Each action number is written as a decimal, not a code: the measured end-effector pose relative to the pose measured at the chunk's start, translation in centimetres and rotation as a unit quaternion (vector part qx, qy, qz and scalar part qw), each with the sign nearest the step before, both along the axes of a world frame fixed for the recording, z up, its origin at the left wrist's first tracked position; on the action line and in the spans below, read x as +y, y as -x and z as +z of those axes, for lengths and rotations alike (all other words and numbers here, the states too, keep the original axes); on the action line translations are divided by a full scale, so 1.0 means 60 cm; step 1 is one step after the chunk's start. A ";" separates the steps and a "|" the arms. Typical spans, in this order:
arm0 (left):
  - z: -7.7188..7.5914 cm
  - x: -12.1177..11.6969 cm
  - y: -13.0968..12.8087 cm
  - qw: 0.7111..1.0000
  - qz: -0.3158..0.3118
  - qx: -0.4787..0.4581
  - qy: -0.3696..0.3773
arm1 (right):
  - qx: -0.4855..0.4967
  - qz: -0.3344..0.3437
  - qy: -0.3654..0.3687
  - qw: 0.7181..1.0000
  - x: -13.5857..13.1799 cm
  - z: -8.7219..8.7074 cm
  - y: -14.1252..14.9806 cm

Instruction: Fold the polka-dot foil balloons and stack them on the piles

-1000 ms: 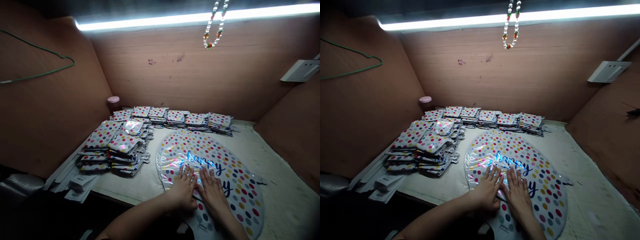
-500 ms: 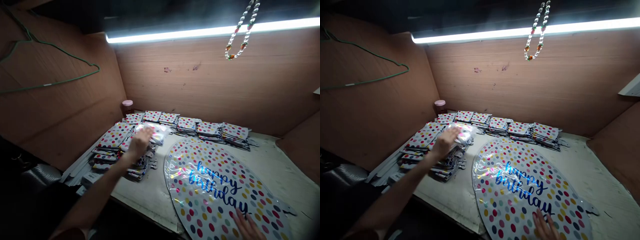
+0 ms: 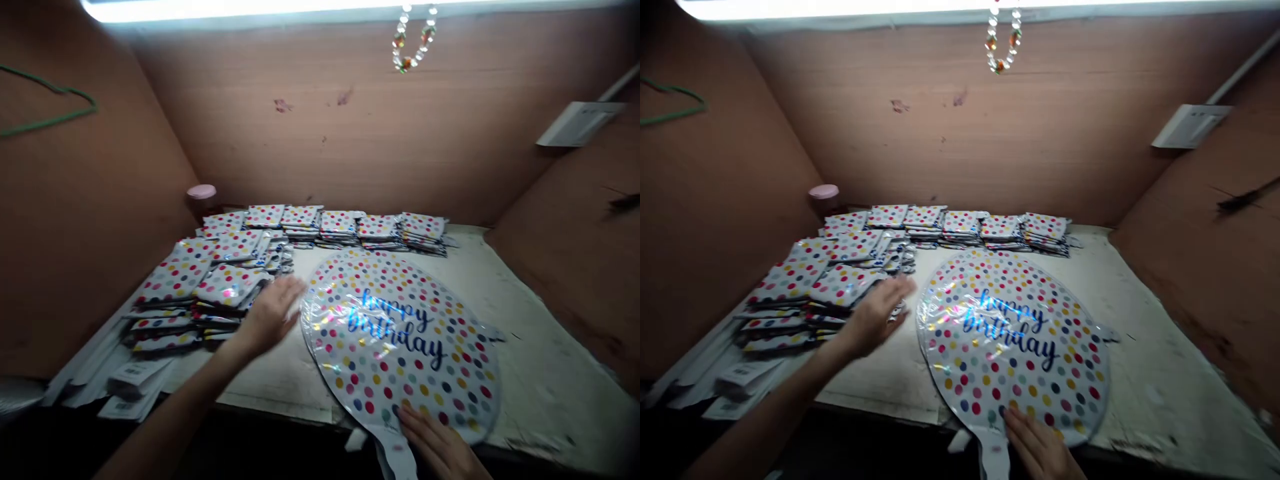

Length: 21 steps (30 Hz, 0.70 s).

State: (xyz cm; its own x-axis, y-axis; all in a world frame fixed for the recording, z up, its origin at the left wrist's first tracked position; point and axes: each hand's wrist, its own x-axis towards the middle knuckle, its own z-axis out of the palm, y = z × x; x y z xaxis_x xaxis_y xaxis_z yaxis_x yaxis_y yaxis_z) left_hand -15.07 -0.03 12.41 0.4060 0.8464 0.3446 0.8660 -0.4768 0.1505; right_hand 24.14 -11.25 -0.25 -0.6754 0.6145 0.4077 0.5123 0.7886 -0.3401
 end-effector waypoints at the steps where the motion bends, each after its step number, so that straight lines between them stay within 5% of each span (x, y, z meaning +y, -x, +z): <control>1: -0.020 -0.030 -0.043 0.994 -0.089 -0.020 0.053 | 0.034 -0.028 0.043 0.998 0.003 0.015 0.005; 4: -0.081 -0.096 -0.141 0.949 -0.243 -0.059 0.194 | 0.096 -0.131 0.262 0.951 0.021 0.056 0.022; 7: -0.130 -0.123 -0.187 0.958 -0.196 -0.054 0.204 | 0.121 -0.185 0.389 0.894 0.054 0.089 0.031; 11: -0.171 -0.141 -0.191 0.988 -0.106 0.024 0.108 | 0.007 -0.284 0.294 0.913 0.153 0.123 0.040; 15: -0.170 -0.145 -0.176 0.978 -0.163 0.060 0.118 | -0.118 -0.354 0.223 0.901 0.316 0.136 0.047; 18: -0.145 -0.104 -0.187 0.976 -0.177 0.050 0.117 | -0.160 -0.366 0.209 0.893 0.417 0.141 0.054; 21: -0.130 -0.024 -0.218 0.985 -0.128 0.038 0.105 | -0.184 -0.374 0.179 0.891 0.450 0.151 0.068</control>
State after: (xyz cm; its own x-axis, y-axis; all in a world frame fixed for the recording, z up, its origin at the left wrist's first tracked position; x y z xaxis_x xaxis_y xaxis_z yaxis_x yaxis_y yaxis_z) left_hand -1.98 -1.49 4.62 0.6335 0.7621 0.1335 0.7337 -0.6465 0.2090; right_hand 20.03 15.72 8.82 -0.0688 0.9953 -0.0689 0.9780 0.0536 -0.2016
